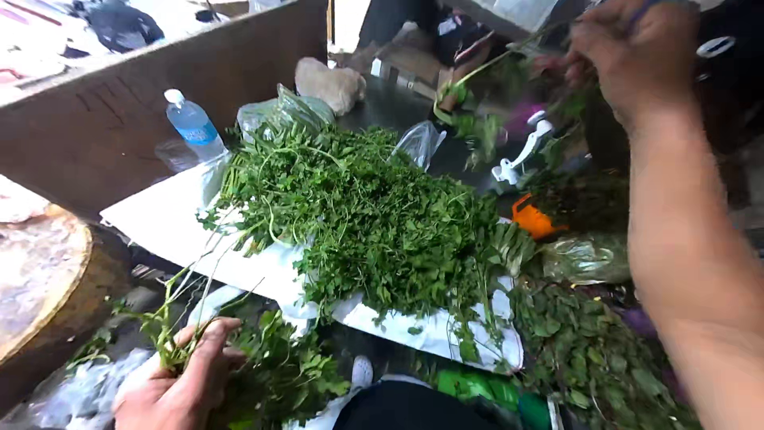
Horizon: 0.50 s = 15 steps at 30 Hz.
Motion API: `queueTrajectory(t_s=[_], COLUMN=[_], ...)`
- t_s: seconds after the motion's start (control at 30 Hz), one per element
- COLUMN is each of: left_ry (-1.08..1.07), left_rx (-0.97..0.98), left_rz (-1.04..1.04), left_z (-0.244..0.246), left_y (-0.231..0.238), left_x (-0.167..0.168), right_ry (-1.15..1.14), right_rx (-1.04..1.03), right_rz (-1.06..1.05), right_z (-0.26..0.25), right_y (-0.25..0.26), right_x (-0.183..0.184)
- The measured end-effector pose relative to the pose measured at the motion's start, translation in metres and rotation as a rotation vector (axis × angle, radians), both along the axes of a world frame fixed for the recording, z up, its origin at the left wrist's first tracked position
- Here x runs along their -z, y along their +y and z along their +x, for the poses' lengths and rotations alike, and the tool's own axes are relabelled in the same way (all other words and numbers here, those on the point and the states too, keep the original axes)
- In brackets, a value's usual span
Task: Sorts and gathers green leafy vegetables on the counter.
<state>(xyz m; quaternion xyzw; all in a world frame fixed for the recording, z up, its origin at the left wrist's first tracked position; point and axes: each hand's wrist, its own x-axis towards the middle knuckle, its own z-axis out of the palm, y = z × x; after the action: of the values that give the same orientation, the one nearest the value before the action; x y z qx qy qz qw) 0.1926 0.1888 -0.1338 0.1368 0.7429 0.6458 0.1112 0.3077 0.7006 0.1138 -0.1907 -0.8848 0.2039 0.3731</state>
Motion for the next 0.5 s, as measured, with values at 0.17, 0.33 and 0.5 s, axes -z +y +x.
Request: queueTrajectory(t_s=[0.17,0.33,0.5], left_ry=[-0.073,-0.272,-0.351], left_rx=[0.030,-0.029,-0.023], left_rz=[0.268,0.490,0.481], left_z=[-0.014,-0.021,-0.024], left_y=[0.018,0.031,-0.014], left_x=[0.004,0.020,0.037], right_ry=[0.112,0.146,0.140], right_rx=[0.011,-0.143,-0.227], right_rz=[-0.151,-0.678,-1.246], right_z=[0.021,0.014,-0.005], right_y=[-0.039,-0.111,-0.183], right_x=[-0.010,0.077,0.169])
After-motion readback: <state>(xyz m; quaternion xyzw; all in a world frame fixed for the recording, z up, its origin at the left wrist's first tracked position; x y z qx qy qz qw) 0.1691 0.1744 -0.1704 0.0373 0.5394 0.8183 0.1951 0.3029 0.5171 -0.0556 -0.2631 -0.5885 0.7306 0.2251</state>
